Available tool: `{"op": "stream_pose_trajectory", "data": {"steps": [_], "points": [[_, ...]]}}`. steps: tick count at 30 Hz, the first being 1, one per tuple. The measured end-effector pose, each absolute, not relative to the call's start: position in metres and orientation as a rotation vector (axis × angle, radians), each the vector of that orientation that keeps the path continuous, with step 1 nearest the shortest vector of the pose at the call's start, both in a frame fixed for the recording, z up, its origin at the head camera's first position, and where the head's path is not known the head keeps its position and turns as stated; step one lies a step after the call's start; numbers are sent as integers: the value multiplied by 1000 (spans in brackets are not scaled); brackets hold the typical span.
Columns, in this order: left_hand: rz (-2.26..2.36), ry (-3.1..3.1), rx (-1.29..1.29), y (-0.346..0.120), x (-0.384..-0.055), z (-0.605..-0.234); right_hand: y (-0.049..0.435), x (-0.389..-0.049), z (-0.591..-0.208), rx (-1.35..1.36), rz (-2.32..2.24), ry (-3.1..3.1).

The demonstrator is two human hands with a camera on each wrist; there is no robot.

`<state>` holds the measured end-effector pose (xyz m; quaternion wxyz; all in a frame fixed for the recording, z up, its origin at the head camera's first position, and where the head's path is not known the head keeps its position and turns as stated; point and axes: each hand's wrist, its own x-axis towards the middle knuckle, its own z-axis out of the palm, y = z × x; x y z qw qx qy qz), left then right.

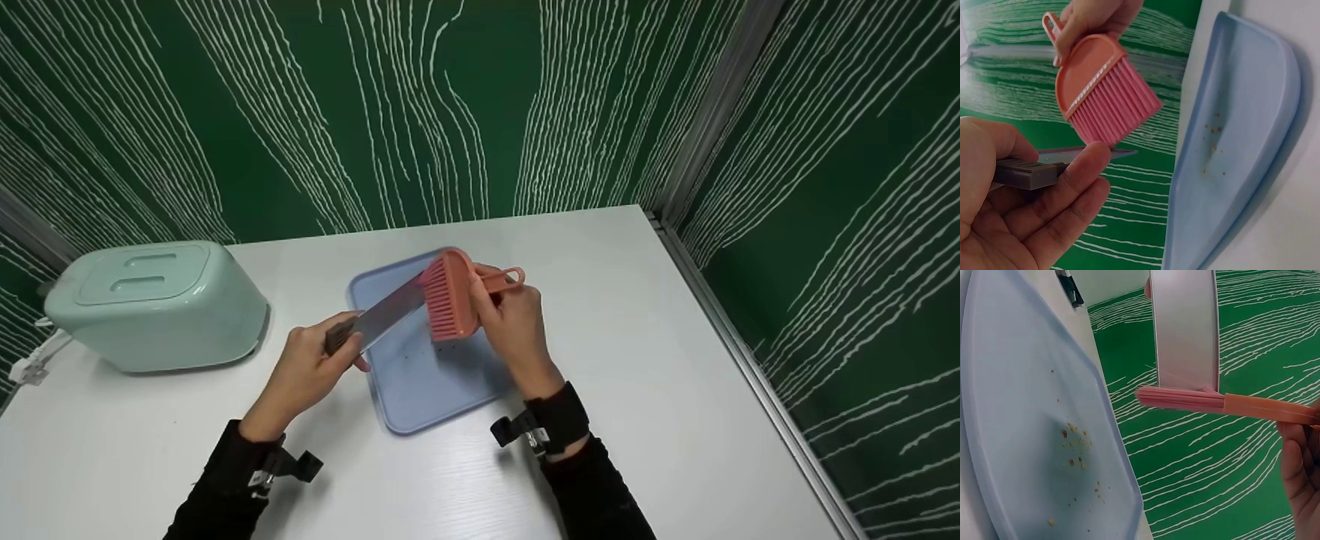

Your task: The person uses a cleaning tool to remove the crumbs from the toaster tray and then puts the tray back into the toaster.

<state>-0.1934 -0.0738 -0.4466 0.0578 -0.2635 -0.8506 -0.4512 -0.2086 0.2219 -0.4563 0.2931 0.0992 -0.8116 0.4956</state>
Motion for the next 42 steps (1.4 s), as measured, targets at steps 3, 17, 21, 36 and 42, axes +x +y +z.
{"op": "stream_pose_trajectory", "data": {"steps": [3, 17, 21, 36, 42], "points": [[-1368, -2584, -797, -74, -193, -446, 222, -209, -457, 276, 1314, -2169], [-1381, -2550, -791, -75, -192, -442, 224, -213, -461, 313, 1176, -2264], [-1379, -2540, -784, -75, -192, -441, 227, -214, -461, 304, 1134, -2272], [-1340, -2528, -803, -77, -194, -441, 237, -214, -457, 250, 1084, -2274], [-1350, -2528, -797, -78, -194, -442, 244, -216, -456, 190, 1093, -2256]]}}
